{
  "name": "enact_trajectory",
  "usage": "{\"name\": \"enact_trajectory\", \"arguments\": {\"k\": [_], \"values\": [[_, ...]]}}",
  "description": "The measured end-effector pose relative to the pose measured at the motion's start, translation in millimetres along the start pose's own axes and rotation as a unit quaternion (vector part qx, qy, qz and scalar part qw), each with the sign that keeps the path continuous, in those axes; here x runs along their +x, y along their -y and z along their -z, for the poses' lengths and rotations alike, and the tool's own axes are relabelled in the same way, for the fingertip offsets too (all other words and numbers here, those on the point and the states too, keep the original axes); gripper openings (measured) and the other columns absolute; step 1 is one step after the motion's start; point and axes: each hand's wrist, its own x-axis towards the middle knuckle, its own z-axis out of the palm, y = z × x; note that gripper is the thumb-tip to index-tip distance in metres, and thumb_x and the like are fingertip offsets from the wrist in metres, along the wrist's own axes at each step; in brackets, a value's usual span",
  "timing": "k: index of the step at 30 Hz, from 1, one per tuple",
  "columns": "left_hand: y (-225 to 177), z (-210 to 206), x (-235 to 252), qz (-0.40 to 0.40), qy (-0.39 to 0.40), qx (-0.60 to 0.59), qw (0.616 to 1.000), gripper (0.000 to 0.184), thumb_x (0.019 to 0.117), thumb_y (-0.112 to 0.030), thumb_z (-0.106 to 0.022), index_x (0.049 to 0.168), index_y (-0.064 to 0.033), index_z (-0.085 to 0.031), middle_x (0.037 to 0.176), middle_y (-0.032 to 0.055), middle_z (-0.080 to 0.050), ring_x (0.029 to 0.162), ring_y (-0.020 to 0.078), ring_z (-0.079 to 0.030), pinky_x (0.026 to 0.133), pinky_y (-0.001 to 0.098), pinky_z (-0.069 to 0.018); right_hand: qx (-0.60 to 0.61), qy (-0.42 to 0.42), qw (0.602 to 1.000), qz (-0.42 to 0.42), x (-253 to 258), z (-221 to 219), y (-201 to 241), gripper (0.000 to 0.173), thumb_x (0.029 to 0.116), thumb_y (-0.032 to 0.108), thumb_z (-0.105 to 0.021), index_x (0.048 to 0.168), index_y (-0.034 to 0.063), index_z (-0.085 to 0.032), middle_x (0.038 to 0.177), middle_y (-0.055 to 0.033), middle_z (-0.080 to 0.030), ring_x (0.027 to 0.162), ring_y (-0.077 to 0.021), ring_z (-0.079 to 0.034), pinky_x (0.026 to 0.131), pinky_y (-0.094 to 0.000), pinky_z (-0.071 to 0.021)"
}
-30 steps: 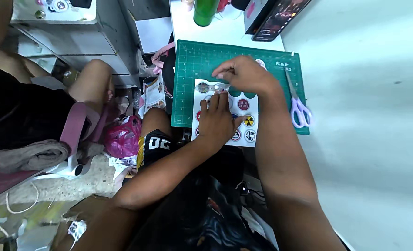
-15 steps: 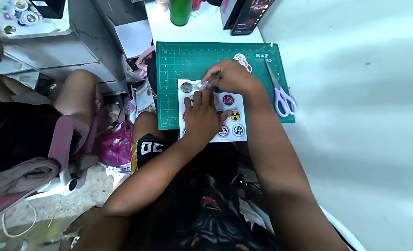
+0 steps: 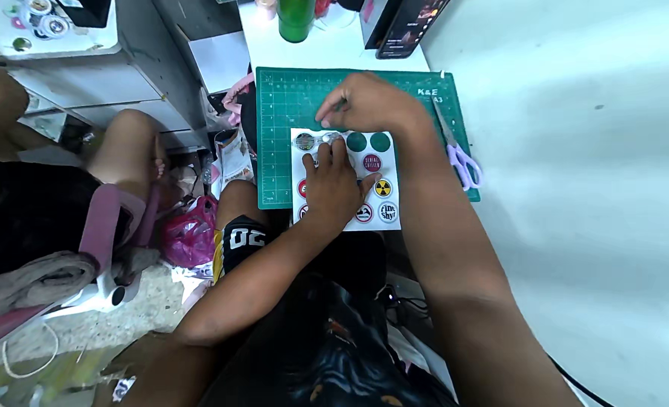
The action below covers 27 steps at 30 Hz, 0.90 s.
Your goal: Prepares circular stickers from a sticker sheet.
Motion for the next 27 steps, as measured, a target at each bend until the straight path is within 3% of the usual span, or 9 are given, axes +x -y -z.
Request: {"name": "enact_trajectory", "arguments": {"k": [4,6,10,15,21,27], "values": [[-2.1,-3.4,-1.0,-0.003,-0.018,-0.01,1.0,0.094,0.0969,-0.078,-0.027,0.136,0.0004,-0.061,0.149,0.016,-0.051,0.13,0.0365,-0.052,0.101,0.0611,-0.0405,-0.062,0.046,0.997,0.024,21.3,-0.7,27.6,0.016,0.0869,0.03,-0.084,0.096,0.0165,-0.081,0.088,-0.0042,-0.075,0.087,-0.0227,-0.071,0.084,-0.0537,-0.0572],[-2.6,-4.2,-1.1,-0.005,-0.013,-0.014,1.0,0.093,0.0979,-0.076,-0.026,0.137,0.0005,-0.06,0.151,0.0158,-0.05,0.132,0.0358,-0.051,0.104,0.0606,-0.0389,-0.095,0.067,0.993,0.021,29.0,-3.4,34.9,0.018,0.0837,0.03,-0.087,0.09,0.0151,-0.081,0.083,-0.005,-0.073,0.083,-0.0242,-0.07,0.079,-0.0548,-0.0573],[-4.0,-5.2,-0.2,0.009,-0.024,-0.021,0.999,0.087,0.0988,-0.072,-0.03,0.138,0.0012,-0.058,0.148,0.0164,-0.052,0.131,0.0355,-0.053,0.104,0.0599,-0.04,-0.132,0.096,0.987,0.006,31.7,-2.5,46.5,0.021,0.0816,0.032,-0.089,0.089,0.015,-0.08,0.085,-0.0054,-0.073,0.085,-0.0252,-0.07,0.08,-0.0557,-0.0575],[-4.8,-5.5,1.4,0.013,-0.041,-0.014,0.999,0.084,0.0993,-0.07,-0.031,0.136,0.0001,-0.059,0.139,0.0164,-0.057,0.125,0.0357,-0.054,0.1,0.0584,-0.0408,-0.14,0.082,0.987,-0.004,24.4,-7.6,47.6,0.018,0.0822,0.029,-0.088,0.089,0.0157,-0.079,0.089,-0.0062,-0.073,0.089,-0.0272,-0.07,0.08,-0.0568,-0.0573],[-5.8,-7.9,2.5,0.021,-0.032,-0.013,0.999,0.081,0.1002,-0.066,-0.033,0.141,0.0005,-0.056,0.144,0.0166,-0.054,0.128,0.0354,-0.053,0.099,0.059,-0.0412,-0.109,0.077,0.991,-0.009,23.2,-10.4,42.5,0.017,0.0854,0.03,-0.086,0.093,0.0161,-0.081,0.088,-0.0033,-0.075,0.087,-0.0213,-0.072,0.083,-0.0497,-0.0593],[-6.1,-10.1,1.9,0.022,-0.045,-0.013,0.999,0.081,0.1001,-0.067,-0.032,0.138,-0.0012,-0.06,0.142,0.0144,-0.056,0.126,0.0338,-0.053,0.099,0.0576,-0.0402,-0.076,0.061,0.995,-0.019,23.0,-13.8,30.8,0.016,0.0874,0.032,-0.084,0.096,0.0191,-0.082,0.089,0.0004,-0.076,0.086,-0.0156,-0.072,0.084,-0.0446,-0.0603]]}}
